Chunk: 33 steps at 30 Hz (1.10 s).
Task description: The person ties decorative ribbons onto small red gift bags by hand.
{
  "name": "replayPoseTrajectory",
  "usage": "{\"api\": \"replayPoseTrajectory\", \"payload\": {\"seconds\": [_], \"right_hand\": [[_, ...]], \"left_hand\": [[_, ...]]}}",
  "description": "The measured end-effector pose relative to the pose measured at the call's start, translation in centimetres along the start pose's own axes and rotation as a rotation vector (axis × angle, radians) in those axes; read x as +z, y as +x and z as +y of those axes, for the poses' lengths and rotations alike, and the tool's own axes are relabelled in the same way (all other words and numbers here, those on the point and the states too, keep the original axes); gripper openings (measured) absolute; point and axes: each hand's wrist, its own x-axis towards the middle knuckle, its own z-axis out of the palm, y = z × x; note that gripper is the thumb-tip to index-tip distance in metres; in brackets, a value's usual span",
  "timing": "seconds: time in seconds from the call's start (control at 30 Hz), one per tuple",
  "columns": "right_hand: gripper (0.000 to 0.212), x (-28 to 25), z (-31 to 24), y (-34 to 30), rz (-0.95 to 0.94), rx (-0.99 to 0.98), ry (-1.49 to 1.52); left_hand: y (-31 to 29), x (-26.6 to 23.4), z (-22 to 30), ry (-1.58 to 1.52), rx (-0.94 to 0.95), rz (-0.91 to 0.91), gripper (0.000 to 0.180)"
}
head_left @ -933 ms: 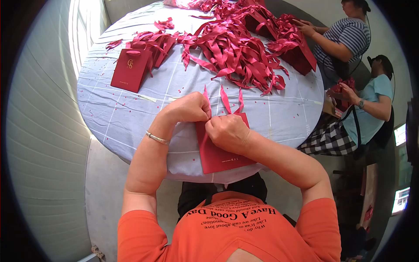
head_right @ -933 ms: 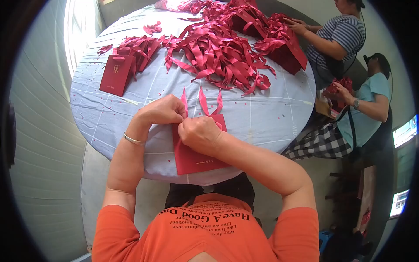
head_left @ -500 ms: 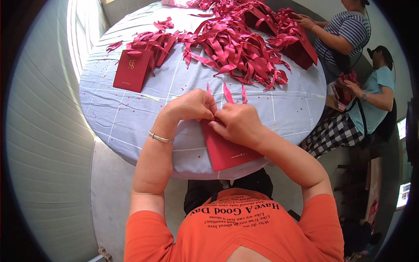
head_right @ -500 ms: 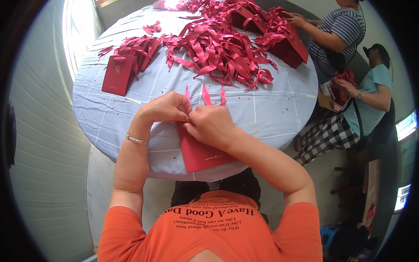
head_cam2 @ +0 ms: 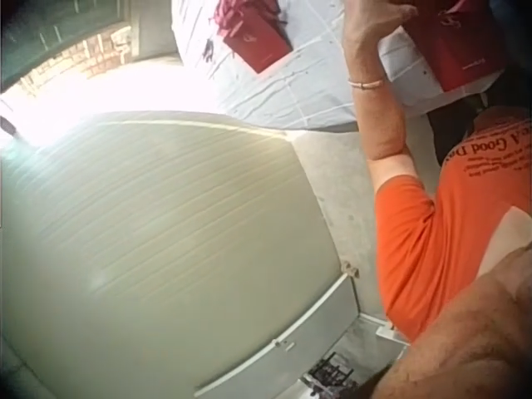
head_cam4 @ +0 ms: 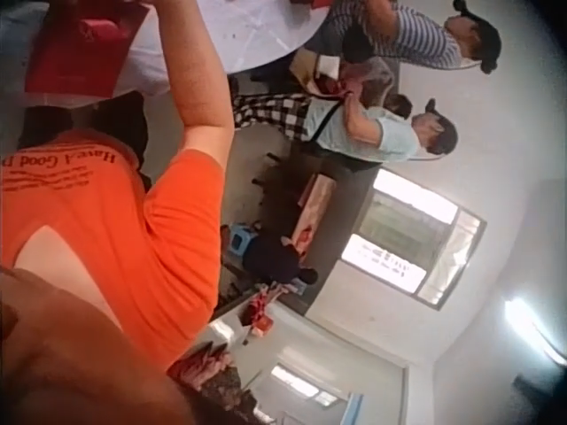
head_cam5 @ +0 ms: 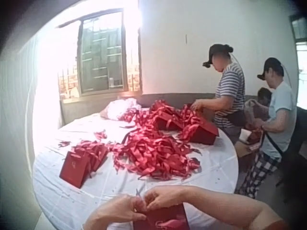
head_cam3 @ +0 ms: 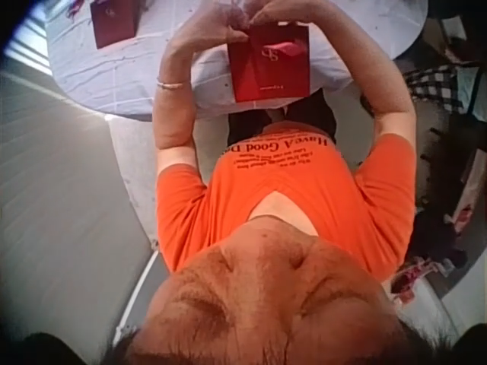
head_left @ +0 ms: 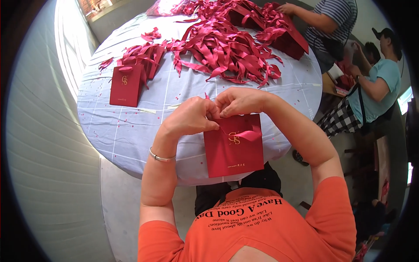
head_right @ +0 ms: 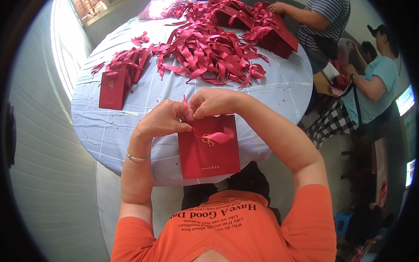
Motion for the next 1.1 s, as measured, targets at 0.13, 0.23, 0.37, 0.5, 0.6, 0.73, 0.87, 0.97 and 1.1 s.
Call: {"api": "replayPoseTrajectory", "payload": {"seconds": [0.13,0.23,0.37,0.5,0.6,0.73,0.87,0.97,1.1], "right_hand": [[0.017,-0.7,1.3,1.3,-0.099,0.122,0.138],[0.021,-0.5,2.3,2.0,-0.136,0.181,0.27],[0.022,0.7,3.6,2.9,-0.126,0.325,0.392],[0.021,1.9,3.4,2.3,-0.033,0.303,0.514],[0.022,1.9,3.7,1.9,-0.065,0.231,0.594],[0.028,2.4,3.5,1.7,0.038,0.213,0.612],[0.031,1.7,3.4,2.2,0.416,0.087,0.582],[0.03,0.4,5.3,4.7,0.598,-0.1,0.398],[0.027,-0.7,6.4,8.3,0.74,-0.289,0.208]], "left_hand": [[0.1,0.4,0.5,0.077,0.025,0.041,0.022],[0.1,0.4,0.4,0.071,0.029,0.05,0.021],[0.1,0.3,0.6,0.056,-0.013,-0.012,0.021],[-0.2,0.0,0.5,0.027,-0.04,-0.044,0.021],[0.0,0.3,0.2,-0.054,-0.004,-0.038,0.021],[-0.1,0.3,0.4,-0.005,-0.012,-0.009,0.019],[-0.4,0.1,0.1,-0.098,-0.073,-0.158,0.018],[-0.1,0.1,-0.2,-0.085,-0.077,-0.16,0.018],[0.2,0.2,-0.7,-0.125,-0.1,-0.217,0.019]]}}
